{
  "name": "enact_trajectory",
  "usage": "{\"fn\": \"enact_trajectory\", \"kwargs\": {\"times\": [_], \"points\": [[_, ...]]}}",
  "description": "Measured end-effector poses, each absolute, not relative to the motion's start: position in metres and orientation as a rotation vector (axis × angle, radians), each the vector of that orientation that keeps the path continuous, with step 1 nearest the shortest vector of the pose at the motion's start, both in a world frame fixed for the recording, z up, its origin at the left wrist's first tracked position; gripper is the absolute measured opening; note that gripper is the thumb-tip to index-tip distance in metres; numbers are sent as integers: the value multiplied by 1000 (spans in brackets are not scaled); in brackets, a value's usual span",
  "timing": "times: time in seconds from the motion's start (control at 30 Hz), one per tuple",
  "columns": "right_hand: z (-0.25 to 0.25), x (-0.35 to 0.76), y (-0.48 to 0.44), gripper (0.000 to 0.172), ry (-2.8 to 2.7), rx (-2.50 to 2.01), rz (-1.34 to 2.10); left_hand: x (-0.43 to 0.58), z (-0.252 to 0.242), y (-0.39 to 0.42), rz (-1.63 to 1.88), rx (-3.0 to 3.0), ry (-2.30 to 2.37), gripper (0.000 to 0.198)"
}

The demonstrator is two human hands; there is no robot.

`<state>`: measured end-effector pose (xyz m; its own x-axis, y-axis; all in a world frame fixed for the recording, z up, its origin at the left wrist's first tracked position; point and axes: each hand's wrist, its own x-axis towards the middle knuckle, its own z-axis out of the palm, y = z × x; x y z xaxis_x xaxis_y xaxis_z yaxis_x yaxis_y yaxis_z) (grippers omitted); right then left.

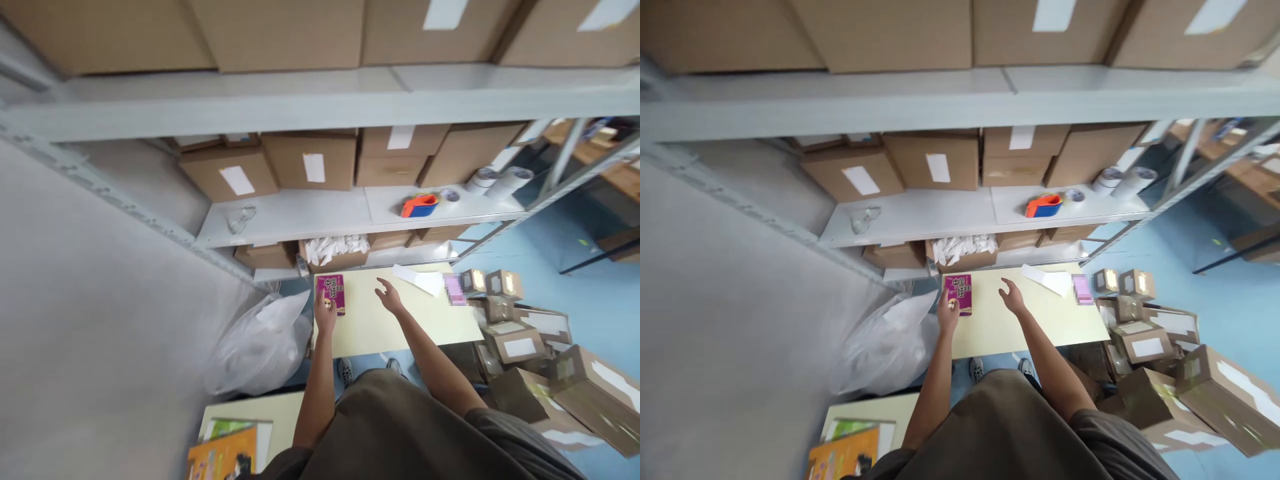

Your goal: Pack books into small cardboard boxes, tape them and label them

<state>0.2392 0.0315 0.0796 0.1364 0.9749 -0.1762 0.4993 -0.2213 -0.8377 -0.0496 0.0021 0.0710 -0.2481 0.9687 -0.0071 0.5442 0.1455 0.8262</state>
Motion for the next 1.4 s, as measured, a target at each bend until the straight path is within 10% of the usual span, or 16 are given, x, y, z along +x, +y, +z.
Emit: {"fn": "enact_trajectory", "kwargs": {"times": [0.5, 0.97, 1.4], "points": [[187, 455, 102, 59, -1569, -1602, 486, 177, 186, 112, 1055, 1752, 1506, 70], [275, 452, 305, 61, -2117, -1660, 383, 191, 231, 96, 1162, 1682, 1730, 69], [263, 450, 190, 39, -2103, -1758, 74, 136, 228, 74, 1114, 1693, 1658, 68]]}}
